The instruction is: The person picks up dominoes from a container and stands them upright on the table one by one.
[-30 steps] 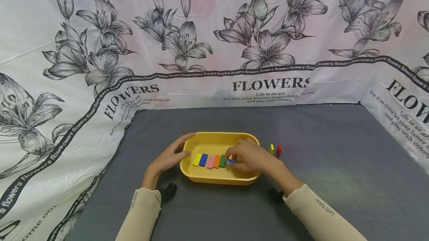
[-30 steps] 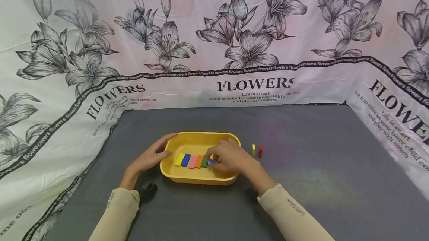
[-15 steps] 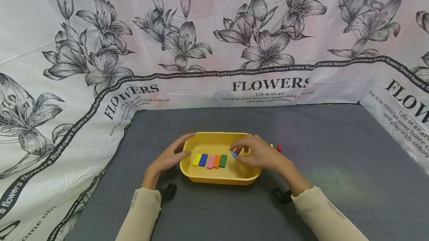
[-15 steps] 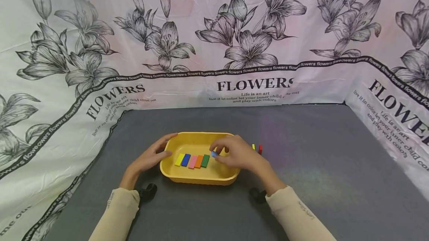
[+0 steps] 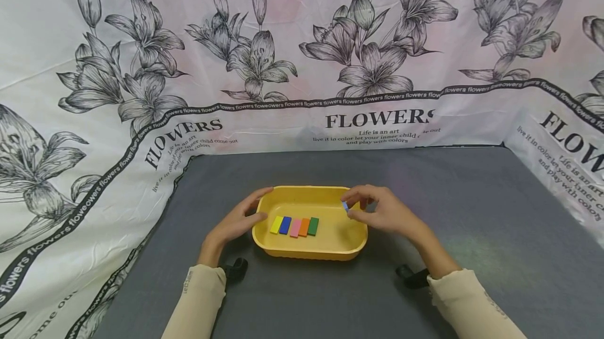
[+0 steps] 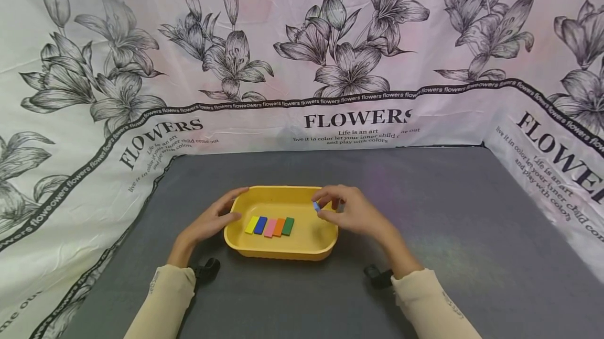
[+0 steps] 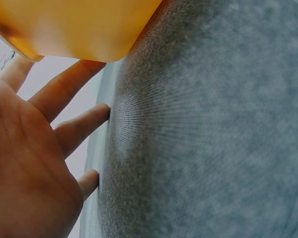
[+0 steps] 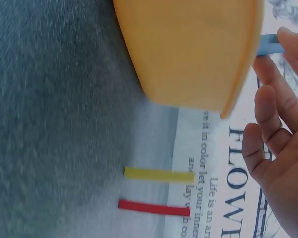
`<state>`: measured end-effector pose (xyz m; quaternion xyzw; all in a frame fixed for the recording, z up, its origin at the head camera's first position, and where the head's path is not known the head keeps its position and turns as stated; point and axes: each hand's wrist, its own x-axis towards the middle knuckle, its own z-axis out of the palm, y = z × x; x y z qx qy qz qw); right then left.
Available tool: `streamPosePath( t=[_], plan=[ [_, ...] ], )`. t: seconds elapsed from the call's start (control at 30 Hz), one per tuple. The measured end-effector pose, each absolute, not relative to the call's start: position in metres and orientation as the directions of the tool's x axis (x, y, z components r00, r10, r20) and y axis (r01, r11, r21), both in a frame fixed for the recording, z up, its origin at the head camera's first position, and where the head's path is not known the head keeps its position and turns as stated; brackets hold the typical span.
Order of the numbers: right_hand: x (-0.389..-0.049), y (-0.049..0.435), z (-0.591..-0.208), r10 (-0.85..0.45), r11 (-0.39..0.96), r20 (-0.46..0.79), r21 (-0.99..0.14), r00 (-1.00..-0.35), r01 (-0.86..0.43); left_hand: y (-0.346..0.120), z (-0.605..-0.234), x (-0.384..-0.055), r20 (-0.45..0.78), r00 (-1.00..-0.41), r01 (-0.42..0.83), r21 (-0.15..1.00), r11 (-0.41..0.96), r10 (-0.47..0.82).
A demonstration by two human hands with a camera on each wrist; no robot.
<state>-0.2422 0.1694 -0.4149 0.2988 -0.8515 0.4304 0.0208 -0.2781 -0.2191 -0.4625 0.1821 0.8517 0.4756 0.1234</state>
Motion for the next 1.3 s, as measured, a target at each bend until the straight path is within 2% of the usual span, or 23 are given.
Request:
streamPosePath(
  t=[0.3, 0.83, 1.3],
  plan=[
    [-0.238, 0.193, -0.41, -0.394, 0.46, 0.292, -0.759, -0.872, -0.462, -0.219, -0.462, -0.278, -0.025, -0.902, 0.206, 0.852, 0.481, 0.431],
    [-0.232, 0.243, -0.416, -0.22, 0.536, 0.357, -0.733, -0.908, -0.419, -0.221, -0.465, -0.278, -0.033, -0.905, 0.195, 0.853, 0.484, 0.423],
    [-0.231, 0.264, -0.431, -0.152, 0.628, 0.318, -0.7, -0.936, -0.34, -0.219, -0.465, -0.279, -0.042, -0.905, 0.187, 0.855, 0.483, 0.423]
  ],
)
